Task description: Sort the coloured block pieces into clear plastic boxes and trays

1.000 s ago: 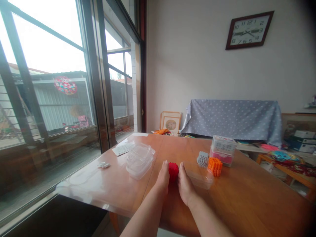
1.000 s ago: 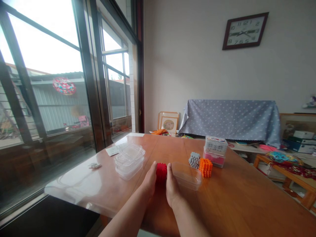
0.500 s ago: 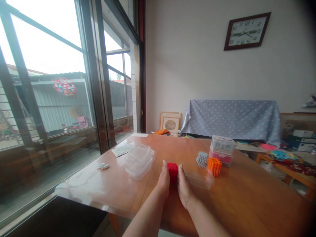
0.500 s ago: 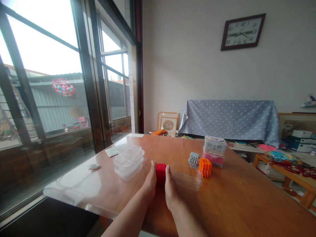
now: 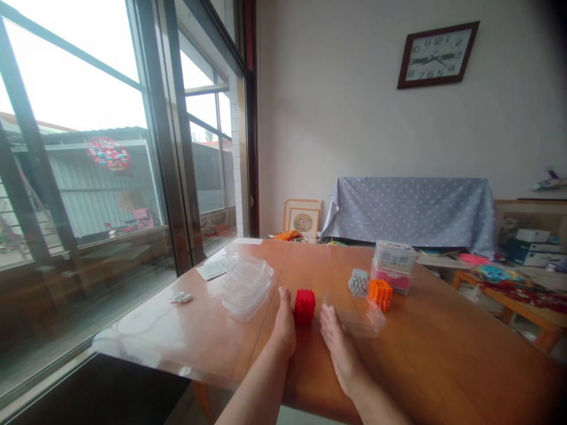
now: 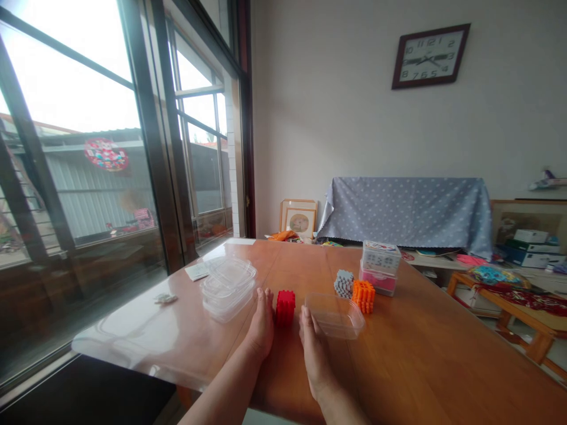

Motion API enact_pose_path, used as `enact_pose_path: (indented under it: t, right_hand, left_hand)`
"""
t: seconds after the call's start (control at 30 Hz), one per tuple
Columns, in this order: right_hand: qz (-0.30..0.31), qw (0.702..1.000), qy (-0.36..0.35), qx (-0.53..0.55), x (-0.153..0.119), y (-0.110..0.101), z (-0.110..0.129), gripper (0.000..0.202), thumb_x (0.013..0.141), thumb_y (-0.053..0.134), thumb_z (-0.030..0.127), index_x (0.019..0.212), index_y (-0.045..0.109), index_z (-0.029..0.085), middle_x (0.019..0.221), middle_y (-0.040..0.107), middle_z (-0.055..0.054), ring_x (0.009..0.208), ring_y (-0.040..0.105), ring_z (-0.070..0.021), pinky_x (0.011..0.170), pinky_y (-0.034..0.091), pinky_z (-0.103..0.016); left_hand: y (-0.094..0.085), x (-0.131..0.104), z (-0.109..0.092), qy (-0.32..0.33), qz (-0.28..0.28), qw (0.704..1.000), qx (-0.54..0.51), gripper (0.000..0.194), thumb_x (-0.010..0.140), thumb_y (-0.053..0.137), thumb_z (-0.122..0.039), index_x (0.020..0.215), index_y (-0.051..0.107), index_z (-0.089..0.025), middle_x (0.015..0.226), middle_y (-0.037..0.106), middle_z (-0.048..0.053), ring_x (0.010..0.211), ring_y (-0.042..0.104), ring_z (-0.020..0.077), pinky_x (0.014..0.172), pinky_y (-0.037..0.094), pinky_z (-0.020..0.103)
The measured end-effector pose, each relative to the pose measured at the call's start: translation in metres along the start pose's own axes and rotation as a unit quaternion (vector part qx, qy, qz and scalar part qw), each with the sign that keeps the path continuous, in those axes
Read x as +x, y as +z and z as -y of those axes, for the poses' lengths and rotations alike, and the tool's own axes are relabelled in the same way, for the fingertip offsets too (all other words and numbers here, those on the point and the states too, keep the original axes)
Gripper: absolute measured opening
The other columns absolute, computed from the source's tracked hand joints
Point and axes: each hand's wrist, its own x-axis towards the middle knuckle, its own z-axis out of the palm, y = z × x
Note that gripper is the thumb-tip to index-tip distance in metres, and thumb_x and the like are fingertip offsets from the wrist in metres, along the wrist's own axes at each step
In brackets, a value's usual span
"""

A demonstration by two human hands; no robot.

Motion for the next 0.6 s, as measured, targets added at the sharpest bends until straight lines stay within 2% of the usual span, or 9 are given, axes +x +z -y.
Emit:
enact_pose_path:
  t: [0.07, 0.17, 0.23, 0.3, 0.37, 0.43, 0.53, 0.6]
  right_hand:
    - [0.007, 0.999, 0.034, 0.008, -0.01, -0.002, 0.01, 0.073, 0.093, 0.051, 0.07, 0.148, 0.053, 0.023, 0.16, 0.042, -0.01, 0.15, 0.038, -0.0251, 0.126, 0.027, -0.048]
    - [0.026, 0.999, 0.036, -0.001, -0.021, -0.009, 0.021, 0.065, 0.092, 0.055, 0.068, 0.134, 0.066, 0.019, 0.145, 0.061, -0.015, 0.138, 0.055, -0.0288, 0.119, 0.039, -0.05]
    - [0.006, 0.999, -0.012, -0.049, -0.025, -0.019, 0.027, 0.059, 0.091, 0.058, 0.066, 0.123, 0.072, 0.018, 0.127, 0.072, -0.016, 0.121, 0.067, -0.0312, 0.109, 0.048, -0.051]
    - [-0.068, 0.983, -0.106, -0.132, -0.026, -0.036, 0.032, 0.053, 0.09, 0.06, 0.063, 0.114, 0.074, 0.018, 0.116, 0.076, -0.015, 0.108, 0.071, -0.031, 0.102, 0.053, -0.05]
    - [-0.178, 0.938, -0.208, -0.211, -0.021, -0.059, 0.039, 0.048, 0.09, 0.062, 0.061, 0.112, 0.072, 0.02, 0.122, 0.073, -0.014, 0.112, 0.069, -0.03, 0.103, 0.051, -0.047]
    - [-0.248, 0.89, -0.274, -0.265, -0.011, -0.084, 0.044, 0.051, 0.089, 0.06, 0.06, 0.119, 0.07, 0.02, 0.128, 0.07, -0.015, 0.118, 0.064, -0.0312, 0.105, 0.048, -0.048]
    - [-0.292, 0.853, -0.236, -0.361, 0.009, -0.117, 0.044, 0.063, 0.086, 0.06, 0.062, 0.131, 0.066, 0.019, 0.134, 0.066, -0.017, 0.126, 0.059, -0.0364, 0.109, 0.043, -0.053]
    - [-0.272, 0.874, -0.21, -0.345, 0.02, -0.128, 0.038, 0.067, 0.086, 0.06, 0.062, 0.137, 0.063, 0.019, 0.14, 0.062, -0.017, 0.13, 0.057, -0.0368, 0.11, 0.042, -0.052]
  left_hand:
    - [-0.001, 0.0, 0.001, 0.008, 0.001, 1.0, 0.0, 0.085, 0.094, 0.035, -0.078, 0.158, 0.036, -0.024, 0.169, 0.02, 0.003, 0.157, 0.014, 0.0202, 0.129, 0.011, 0.037]
    - [-0.002, -0.001, 0.003, 0.011, 0.003, 1.0, -0.008, 0.083, 0.094, 0.036, -0.078, 0.156, 0.04, -0.024, 0.169, 0.021, 0.004, 0.157, 0.016, 0.0225, 0.129, 0.013, 0.04]
    - [-0.001, -0.001, 0.003, 0.01, -0.002, 1.0, -0.008, 0.081, 0.094, 0.037, -0.078, 0.154, 0.042, -0.024, 0.169, 0.023, 0.005, 0.156, 0.019, 0.0241, 0.128, 0.016, 0.042]
    - [-0.001, -0.002, 0.002, 0.011, -0.007, 1.0, -0.004, 0.077, 0.094, 0.039, -0.076, 0.152, 0.046, -0.025, 0.167, 0.027, 0.006, 0.155, 0.022, 0.0254, 0.128, 0.019, 0.043]
    - [0.0, -0.002, 0.002, 0.011, -0.012, 1.0, 0.004, 0.073, 0.095, 0.04, -0.074, 0.149, 0.049, -0.025, 0.166, 0.031, 0.006, 0.154, 0.025, 0.0259, 0.127, 0.023, 0.043]
    - [0.0, -0.003, 0.001, 0.012, -0.01, 1.0, 0.011, 0.073, 0.096, 0.041, -0.074, 0.149, 0.049, -0.025, 0.166, 0.032, 0.006, 0.154, 0.027, 0.0253, 0.127, 0.024, 0.042]
    - [0.002, -0.004, 0.0, 0.016, 0.005, 1.0, 0.013, 0.078, 0.094, 0.038, -0.077, 0.151, 0.044, -0.024, 0.168, 0.028, 0.006, 0.154, 0.026, 0.023, 0.127, 0.023, 0.039]
    - [0.003, -0.006, -0.001, 0.015, 0.01, 1.0, 0.014, 0.08, 0.094, 0.035, -0.078, 0.153, 0.042, -0.023, 0.168, 0.026, 0.007, 0.154, 0.026, 0.0221, 0.127, 0.024, 0.038]
